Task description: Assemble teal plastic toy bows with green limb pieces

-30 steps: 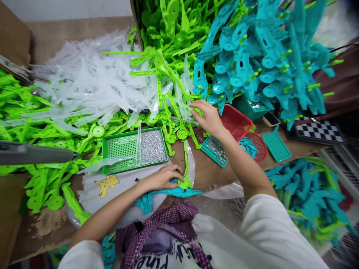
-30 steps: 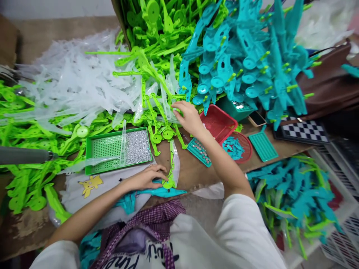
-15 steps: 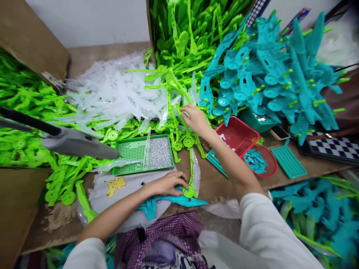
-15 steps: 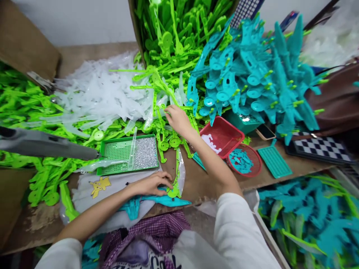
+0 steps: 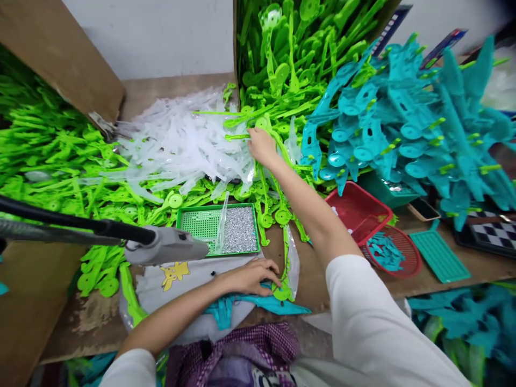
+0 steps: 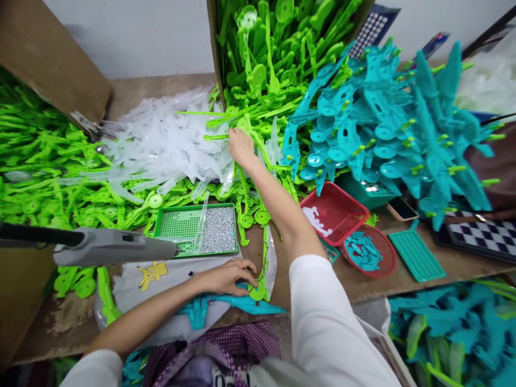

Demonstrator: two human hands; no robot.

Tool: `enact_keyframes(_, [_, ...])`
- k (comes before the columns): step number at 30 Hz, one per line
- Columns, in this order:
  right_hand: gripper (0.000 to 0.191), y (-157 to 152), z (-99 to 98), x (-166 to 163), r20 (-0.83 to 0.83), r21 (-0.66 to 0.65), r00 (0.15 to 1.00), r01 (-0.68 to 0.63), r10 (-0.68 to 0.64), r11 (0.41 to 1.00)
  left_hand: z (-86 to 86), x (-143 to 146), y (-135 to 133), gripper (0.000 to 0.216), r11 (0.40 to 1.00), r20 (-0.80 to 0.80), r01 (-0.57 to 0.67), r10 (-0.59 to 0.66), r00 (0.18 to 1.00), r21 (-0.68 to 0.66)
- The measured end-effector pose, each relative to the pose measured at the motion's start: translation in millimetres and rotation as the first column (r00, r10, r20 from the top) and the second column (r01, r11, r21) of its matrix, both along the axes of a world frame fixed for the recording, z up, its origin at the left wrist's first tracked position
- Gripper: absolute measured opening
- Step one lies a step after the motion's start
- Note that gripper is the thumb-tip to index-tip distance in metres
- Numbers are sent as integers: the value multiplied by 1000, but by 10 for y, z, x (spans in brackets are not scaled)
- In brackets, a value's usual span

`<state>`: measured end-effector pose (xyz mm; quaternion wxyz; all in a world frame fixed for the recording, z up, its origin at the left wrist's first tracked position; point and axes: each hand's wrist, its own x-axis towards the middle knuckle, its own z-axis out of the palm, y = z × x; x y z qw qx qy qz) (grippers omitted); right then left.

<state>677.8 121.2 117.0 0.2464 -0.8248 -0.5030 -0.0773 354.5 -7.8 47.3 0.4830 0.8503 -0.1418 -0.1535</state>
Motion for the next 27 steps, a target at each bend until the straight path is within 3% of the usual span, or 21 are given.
enact_keyframes(3, [31, -94, 32, -46, 52, 42, 998, -40, 38, 998, -1, 9, -3, 31, 1000, 9, 5, -5, 1000, 0])
enact_keyframes(7, [36, -531, 50, -300, 81, 83, 990, -124, 118, 989, 2, 17, 3, 31, 1000, 22, 17, -17, 1000, -4])
enact_keyframes(11, [44, -1105, -27, -511, 71, 44, 978, -198, 195, 979, 0, 13, 9, 33, 1000, 29, 11, -10, 1000, -22])
enact_keyframes(15, [47, -1480, -89, -583, 121, -48, 973, -190, 195, 981, -7, 8, 13, 33, 1000, 17, 1, -1, 1000, -29])
enact_keyframes(21, [51, -1710, -179, -746, 183, -235, 901, -348, 393, 908, -17, 5, 16, 34, 1000, 11, 8, -8, 1000, -27])
enact_keyframes(27, [55, -1846, -124, -907, 124, -128, 924, -346, 361, 930, -30, -1, 13, 34, 1000, 3, -8, 8, 1000, -27])
